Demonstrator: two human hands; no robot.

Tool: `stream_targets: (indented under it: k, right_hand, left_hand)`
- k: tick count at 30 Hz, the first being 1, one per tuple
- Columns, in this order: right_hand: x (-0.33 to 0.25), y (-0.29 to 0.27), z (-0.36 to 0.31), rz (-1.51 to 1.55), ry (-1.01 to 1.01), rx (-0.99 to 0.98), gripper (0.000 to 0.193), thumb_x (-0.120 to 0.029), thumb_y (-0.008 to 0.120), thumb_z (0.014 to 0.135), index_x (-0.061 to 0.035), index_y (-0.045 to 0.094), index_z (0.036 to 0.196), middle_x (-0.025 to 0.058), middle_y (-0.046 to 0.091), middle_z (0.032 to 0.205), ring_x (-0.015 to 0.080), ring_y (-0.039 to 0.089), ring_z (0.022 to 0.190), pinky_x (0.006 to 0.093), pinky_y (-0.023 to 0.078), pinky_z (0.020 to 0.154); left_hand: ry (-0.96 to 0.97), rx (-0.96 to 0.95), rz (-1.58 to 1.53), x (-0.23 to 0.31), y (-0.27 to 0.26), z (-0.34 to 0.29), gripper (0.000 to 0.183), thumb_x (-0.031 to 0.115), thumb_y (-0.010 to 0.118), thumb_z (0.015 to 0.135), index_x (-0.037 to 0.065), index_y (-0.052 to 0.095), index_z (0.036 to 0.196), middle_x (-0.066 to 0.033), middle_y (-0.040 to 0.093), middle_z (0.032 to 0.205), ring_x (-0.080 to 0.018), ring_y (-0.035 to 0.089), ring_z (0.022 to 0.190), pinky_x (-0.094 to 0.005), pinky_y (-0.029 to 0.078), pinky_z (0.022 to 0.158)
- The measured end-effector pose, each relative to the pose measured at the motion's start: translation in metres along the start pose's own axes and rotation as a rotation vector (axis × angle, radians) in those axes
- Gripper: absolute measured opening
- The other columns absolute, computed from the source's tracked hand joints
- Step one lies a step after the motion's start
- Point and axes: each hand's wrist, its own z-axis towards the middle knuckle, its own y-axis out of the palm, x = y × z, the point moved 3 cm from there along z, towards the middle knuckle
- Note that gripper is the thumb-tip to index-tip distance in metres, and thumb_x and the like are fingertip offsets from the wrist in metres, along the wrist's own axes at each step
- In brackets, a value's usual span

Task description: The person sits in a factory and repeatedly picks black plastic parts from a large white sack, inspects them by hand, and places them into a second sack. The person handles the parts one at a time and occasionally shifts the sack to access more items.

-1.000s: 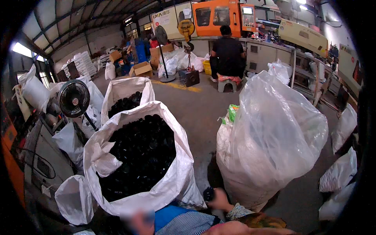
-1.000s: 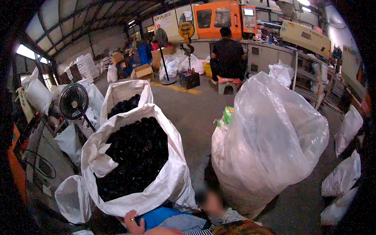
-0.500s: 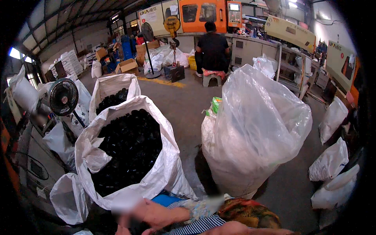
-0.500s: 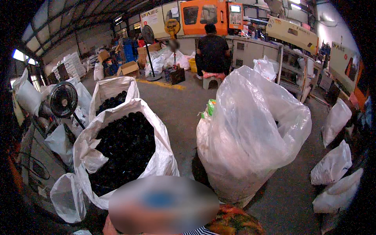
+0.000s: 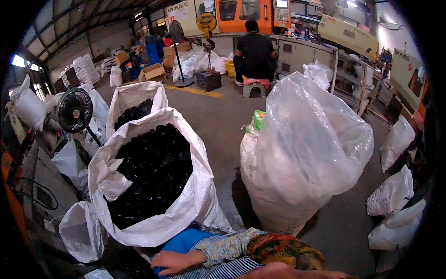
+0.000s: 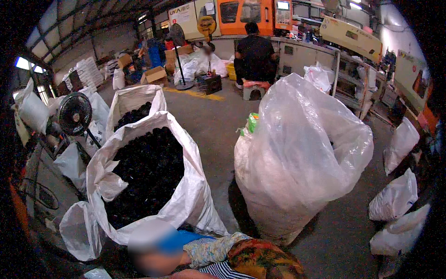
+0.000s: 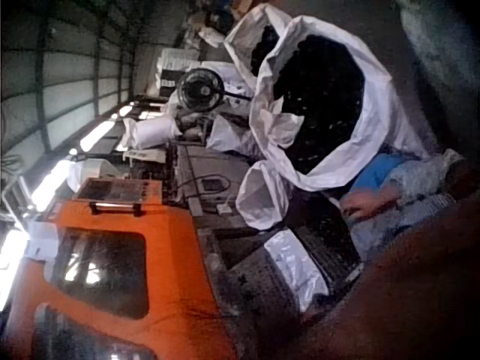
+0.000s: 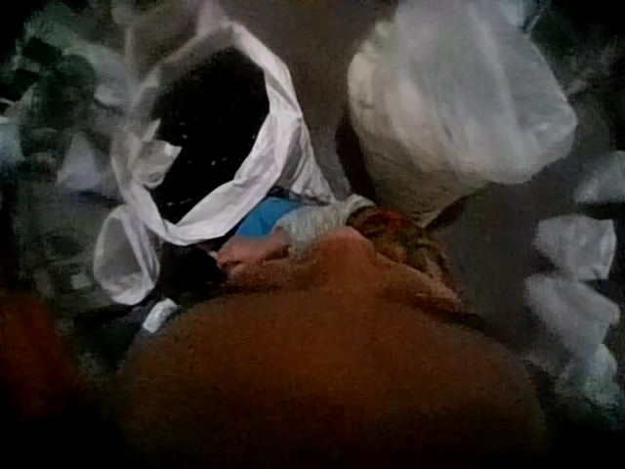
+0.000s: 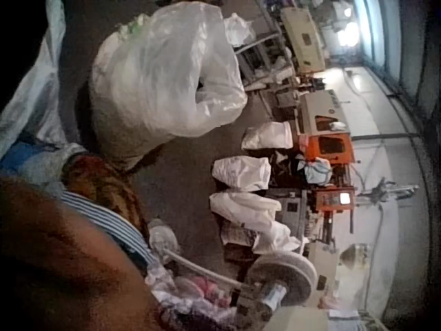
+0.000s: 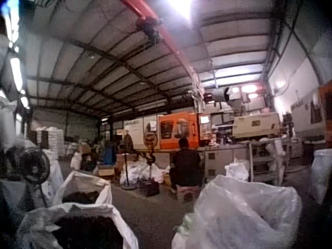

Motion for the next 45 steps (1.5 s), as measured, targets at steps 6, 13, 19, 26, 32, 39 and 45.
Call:
stream_targets:
  k: [6,13,19,26,32,39,45]
  right_hand:
    - [0.113,-0.017,-0.039,0.132,0.115,0.151,0.026,-0.024,0.059,0.085,-0.0046,0.057,0.102,0.0126,0.057,0.098,0.0298,0.055,0.090,0.0397,0.045,0.076]
    - [0.043,-0.057,-0.075,-0.475,0.116,0.293,0.019,-0.016,0.060,0.081,-0.0046,0.055,0.096,0.0113,0.055,0.093,0.0279,0.052,0.090,0.0389,0.042,0.079]
    - [-0.001,-0.062,-0.066,-0.588,-0.028,0.411,0.021,-0.014,0.062,0.079,-0.0055,0.056,0.097,0.0093,0.053,0.098,0.0253,0.050,0.092,0.0371,0.041,0.081]
    - [0.057,-0.037,-0.075,-0.641,0.038,0.311,0.021,-0.013,0.062,0.078,-0.0051,0.056,0.097,0.0094,0.053,0.099,0.0258,0.050,0.093,0.0365,0.041,0.082]
    - [0.049,-0.040,-0.076,-0.647,0.041,0.305,0.022,-0.012,0.061,0.078,-0.0049,0.056,0.098,0.0099,0.053,0.101,0.0260,0.050,0.096,0.0370,0.041,0.084]
    - [0.049,-0.037,-0.073,-0.650,0.066,0.299,0.021,-0.010,0.060,0.077,-0.0046,0.056,0.097,0.0105,0.053,0.100,0.0269,0.050,0.096,0.0376,0.041,0.086]
    - [0.050,-0.037,-0.074,-0.624,0.115,0.240,0.021,-0.011,0.059,0.079,-0.0033,0.056,0.098,0.0131,0.053,0.102,0.0285,0.050,0.097,0.0390,0.041,0.087]
  left_hand:
    - [0.109,-0.009,-0.045,0.003,0.025,0.025,0.065,0.030,0.066,0.079,0.008,0.039,0.134,-0.0192,0.047,0.127,-0.0281,0.050,0.114,-0.0375,0.039,0.096]
    - [0.134,0.016,-0.086,-0.018,0.038,0.025,0.061,0.029,0.064,0.081,0.007,0.040,0.133,-0.0184,0.048,0.125,-0.0272,0.051,0.112,-0.0364,0.040,0.095]
    - [0.152,0.027,-0.113,-0.029,0.046,0.027,0.058,0.028,0.063,0.082,0.007,0.041,0.132,-0.0177,0.049,0.124,-0.0263,0.051,0.110,-0.0355,0.041,0.094]
    - [0.178,0.039,-0.131,-0.035,0.057,0.032,0.055,0.027,0.061,0.083,0.006,0.042,0.131,-0.0168,0.051,0.122,-0.0254,0.052,0.108,-0.0344,0.041,0.092]
    - [0.206,0.049,-0.152,-0.042,0.068,0.037,0.052,0.026,0.059,0.085,0.006,0.043,0.130,-0.0161,0.052,0.120,-0.0246,0.053,0.107,-0.0335,0.042,0.091]
    - [0.251,0.053,-0.179,-0.043,0.081,0.040,0.049,0.025,0.058,0.086,0.005,0.044,0.129,-0.0153,0.053,0.118,-0.0236,0.054,0.105,-0.0324,0.043,0.090]
    - [0.269,0.054,-0.183,-0.042,0.094,0.048,0.047,0.024,0.056,0.087,0.004,0.045,0.128,-0.0146,0.054,0.116,-0.0228,0.055,0.103,-0.0315,0.043,0.089]
